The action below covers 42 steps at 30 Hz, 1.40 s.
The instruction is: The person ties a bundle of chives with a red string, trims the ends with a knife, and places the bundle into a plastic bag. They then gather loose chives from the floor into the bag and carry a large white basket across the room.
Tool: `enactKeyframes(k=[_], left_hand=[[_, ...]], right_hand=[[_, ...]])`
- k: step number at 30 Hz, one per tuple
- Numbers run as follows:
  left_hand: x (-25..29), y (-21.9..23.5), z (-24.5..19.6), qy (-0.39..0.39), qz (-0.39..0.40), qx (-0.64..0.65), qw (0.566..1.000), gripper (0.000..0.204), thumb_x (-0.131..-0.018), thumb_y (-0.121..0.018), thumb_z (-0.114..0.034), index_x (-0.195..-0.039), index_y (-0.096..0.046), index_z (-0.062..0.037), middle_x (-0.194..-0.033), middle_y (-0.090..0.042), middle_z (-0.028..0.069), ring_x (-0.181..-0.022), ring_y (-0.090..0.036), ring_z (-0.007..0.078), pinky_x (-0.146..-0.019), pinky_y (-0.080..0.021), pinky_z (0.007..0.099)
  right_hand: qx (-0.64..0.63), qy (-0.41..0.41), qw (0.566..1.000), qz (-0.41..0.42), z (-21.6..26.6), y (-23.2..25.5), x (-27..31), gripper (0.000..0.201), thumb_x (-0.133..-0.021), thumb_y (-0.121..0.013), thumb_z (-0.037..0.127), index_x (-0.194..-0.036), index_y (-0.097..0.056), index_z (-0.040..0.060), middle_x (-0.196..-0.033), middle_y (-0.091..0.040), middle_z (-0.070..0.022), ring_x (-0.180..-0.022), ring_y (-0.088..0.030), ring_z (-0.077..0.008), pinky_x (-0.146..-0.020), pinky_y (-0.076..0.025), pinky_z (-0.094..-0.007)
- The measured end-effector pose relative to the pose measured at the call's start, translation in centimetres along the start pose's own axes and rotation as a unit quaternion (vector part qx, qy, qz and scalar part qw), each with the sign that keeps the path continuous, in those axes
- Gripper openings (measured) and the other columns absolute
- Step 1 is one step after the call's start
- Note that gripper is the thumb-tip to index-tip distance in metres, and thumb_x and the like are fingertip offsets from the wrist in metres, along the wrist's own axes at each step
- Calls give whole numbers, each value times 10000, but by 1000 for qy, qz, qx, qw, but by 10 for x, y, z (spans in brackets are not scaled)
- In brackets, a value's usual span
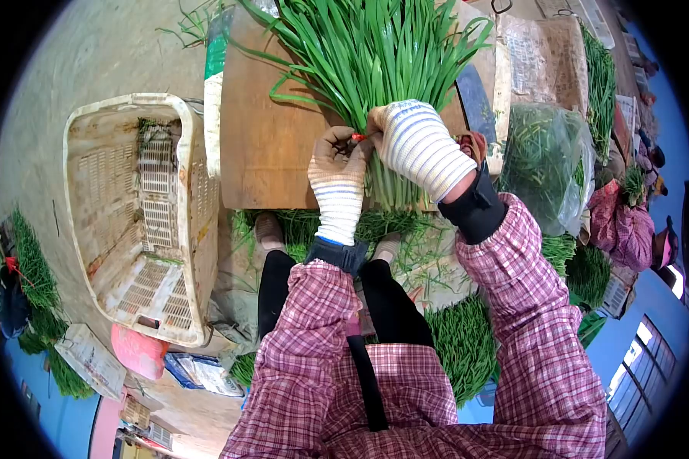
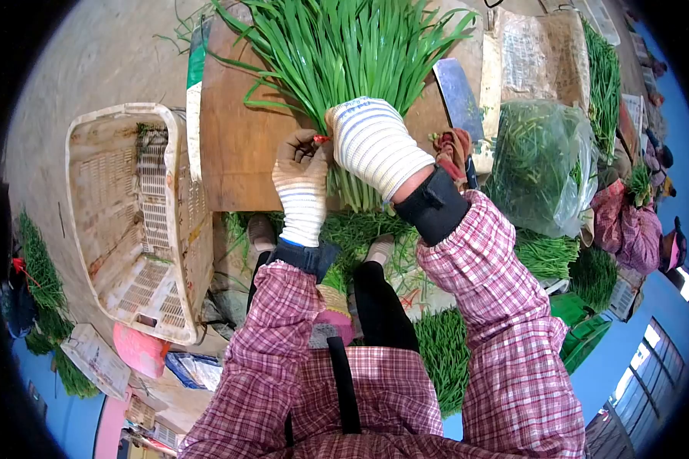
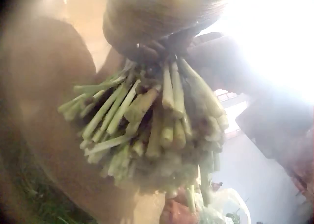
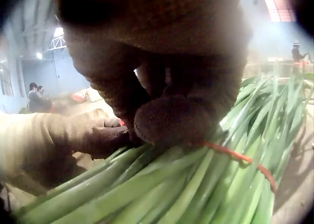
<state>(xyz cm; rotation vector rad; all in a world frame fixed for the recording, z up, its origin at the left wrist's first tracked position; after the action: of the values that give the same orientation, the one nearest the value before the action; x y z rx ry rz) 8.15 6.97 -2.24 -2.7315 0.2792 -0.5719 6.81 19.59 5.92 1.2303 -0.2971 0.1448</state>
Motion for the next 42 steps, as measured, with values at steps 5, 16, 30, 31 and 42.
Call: enactKeyframes(k=[5,16,30,31,42], left_hand=[[0,3,0,7,-1,18,1000,255,-842,-680,19,-1073,-574,3,-952,-617,43,-866,-582,110,-817,-490,248],[-3,2,-22,-27,60,-106,992,106,-874,-660,-36,-962,-615,1,-792,-621,18,-745,-562,99,-693,-472,246],[-10,-14,-52,-114,186,-289,932,361,-803,-737,-216,-1081,-575,-52,-1088,-554,123,-856,-570,184,-756,-492,343],[-15,-18,-55,-197,193,-369,888,506,-735,-799,-284,-1138,-583,-68,-1270,-498,166,-1014,-575,233,-855,-484,387],[-33,-56,-45,-286,265,-623,678,1019,-462,-828,-592,-1381,-474,-328,-1565,-83,210,-1413,-58,500,-1071,-101,680]], right_hand=[[-27,-9,1000,7,-3,-1,3,147,-800,-634,168,-840,-673,33,-714,-634,-192,-710,-640,-363,-649,-513,-432],[-53,26,998,-24,-6,3,10,179,-777,-649,150,-912,-634,33,-763,-653,-187,-760,-656,-361,-660,-521,-427],[-465,-59,870,-150,-33,-17,41,138,-764,-702,83,-895,-692,42,-796,-632,-102,-780,-645,-221,-724,-513,-311],[-505,-63,846,-159,-34,-16,43,131,-763,-702,71,-887,-693,30,-800,-635,-89,-781,-638,-196,-733,-509,-298],[-742,-173,633,-135,-50,-16,64,131,-840,-681,70,-936,-668,-18,-822,-693,-86,-635,-585,-76,-560,-464,-213]])
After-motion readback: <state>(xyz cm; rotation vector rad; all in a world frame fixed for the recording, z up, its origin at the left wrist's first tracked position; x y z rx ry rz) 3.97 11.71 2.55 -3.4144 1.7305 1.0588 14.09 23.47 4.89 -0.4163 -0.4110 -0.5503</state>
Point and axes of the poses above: each hand's wrist, its own x-axis away from the middle knuckle, its own y-axis out of the back of the hand, z = x × y, the point moved 3 cm from there along -x, towards the middle knuckle
